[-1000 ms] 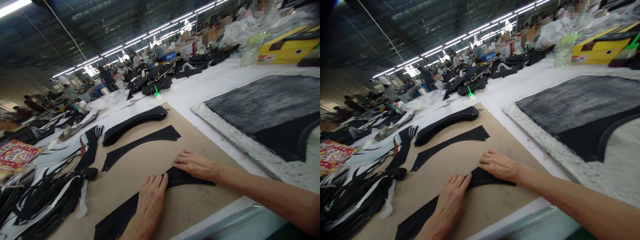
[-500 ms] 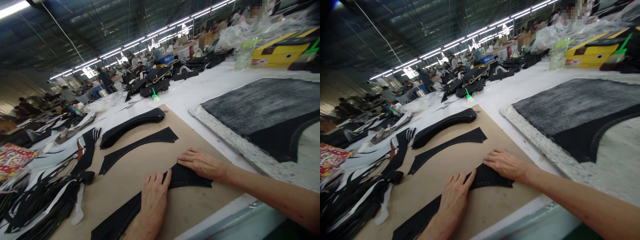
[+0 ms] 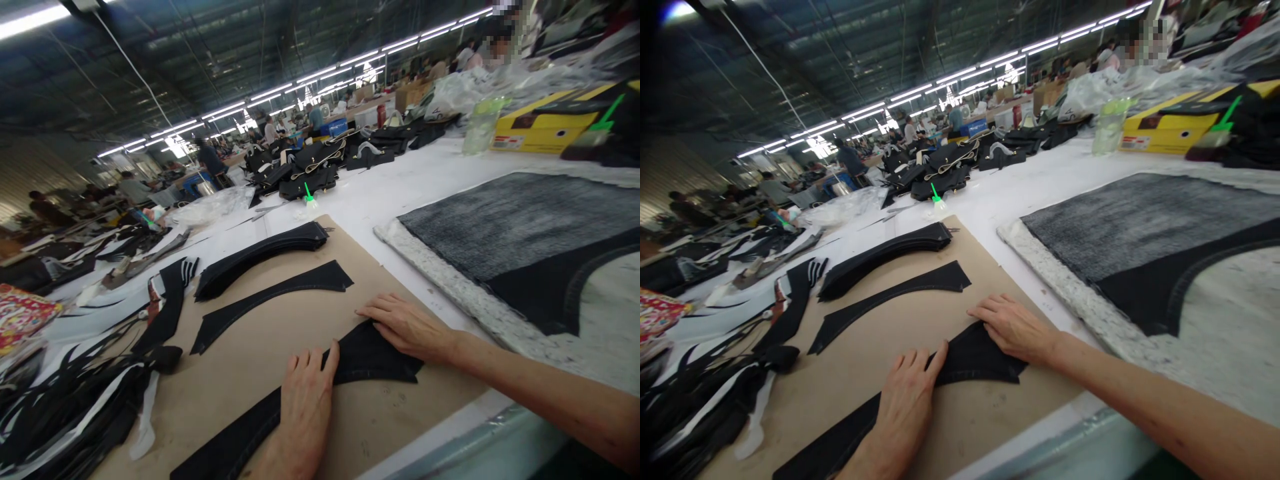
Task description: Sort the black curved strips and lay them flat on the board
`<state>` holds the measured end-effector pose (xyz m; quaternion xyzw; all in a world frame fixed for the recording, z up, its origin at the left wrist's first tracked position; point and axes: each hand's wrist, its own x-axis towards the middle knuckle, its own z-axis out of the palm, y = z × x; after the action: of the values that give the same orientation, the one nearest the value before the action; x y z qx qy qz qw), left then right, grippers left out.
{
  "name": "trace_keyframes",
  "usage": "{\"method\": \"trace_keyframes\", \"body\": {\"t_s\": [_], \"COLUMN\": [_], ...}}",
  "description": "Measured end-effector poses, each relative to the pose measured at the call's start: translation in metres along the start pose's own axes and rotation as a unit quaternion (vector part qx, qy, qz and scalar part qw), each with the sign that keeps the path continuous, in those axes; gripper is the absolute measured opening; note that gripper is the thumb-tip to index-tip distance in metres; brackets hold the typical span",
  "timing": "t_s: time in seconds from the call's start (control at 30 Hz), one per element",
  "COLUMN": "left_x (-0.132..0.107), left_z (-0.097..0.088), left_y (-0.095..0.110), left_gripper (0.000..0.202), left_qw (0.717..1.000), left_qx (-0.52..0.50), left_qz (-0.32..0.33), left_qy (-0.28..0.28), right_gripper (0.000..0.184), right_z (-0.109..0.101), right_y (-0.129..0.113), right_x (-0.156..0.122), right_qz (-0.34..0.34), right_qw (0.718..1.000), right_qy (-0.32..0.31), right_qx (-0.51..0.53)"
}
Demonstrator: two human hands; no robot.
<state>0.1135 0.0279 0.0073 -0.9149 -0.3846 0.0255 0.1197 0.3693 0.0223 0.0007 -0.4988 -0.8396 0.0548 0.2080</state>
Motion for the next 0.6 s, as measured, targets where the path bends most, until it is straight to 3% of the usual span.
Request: {"method": "trace_keyframes", "body": {"t_s": [0.27,0.47,0.6], "left_x": [-0.004,0.02,0.038], "left_z": [0.0,-0.011,-0.014], "left_y": [0.001,0.01,0.016], "left_gripper": [0.045,0.033,0.027], "left_qw": [0.996,0.965,0.946], "left_qx": [-0.07,-0.253,-0.316], "left_qz": [-0.061,-0.064,-0.075], "left_qy": [0.016,0.014,0.005], "right_gripper": [0.028,0.015,0.009], "right_z": [-0.006,-0.01,-0.012], "right_y": [0.006,0.008,0.008], "right_x": [0.007,0.022,0.027], "right_qz": [-0.006,-0.015,-0.011], "right_qw": [0.999,0.995,0.993], "right_qy": [-0.052,-0.095,-0.115], "right_qx": [0.002,-0.003,-0.002]}}
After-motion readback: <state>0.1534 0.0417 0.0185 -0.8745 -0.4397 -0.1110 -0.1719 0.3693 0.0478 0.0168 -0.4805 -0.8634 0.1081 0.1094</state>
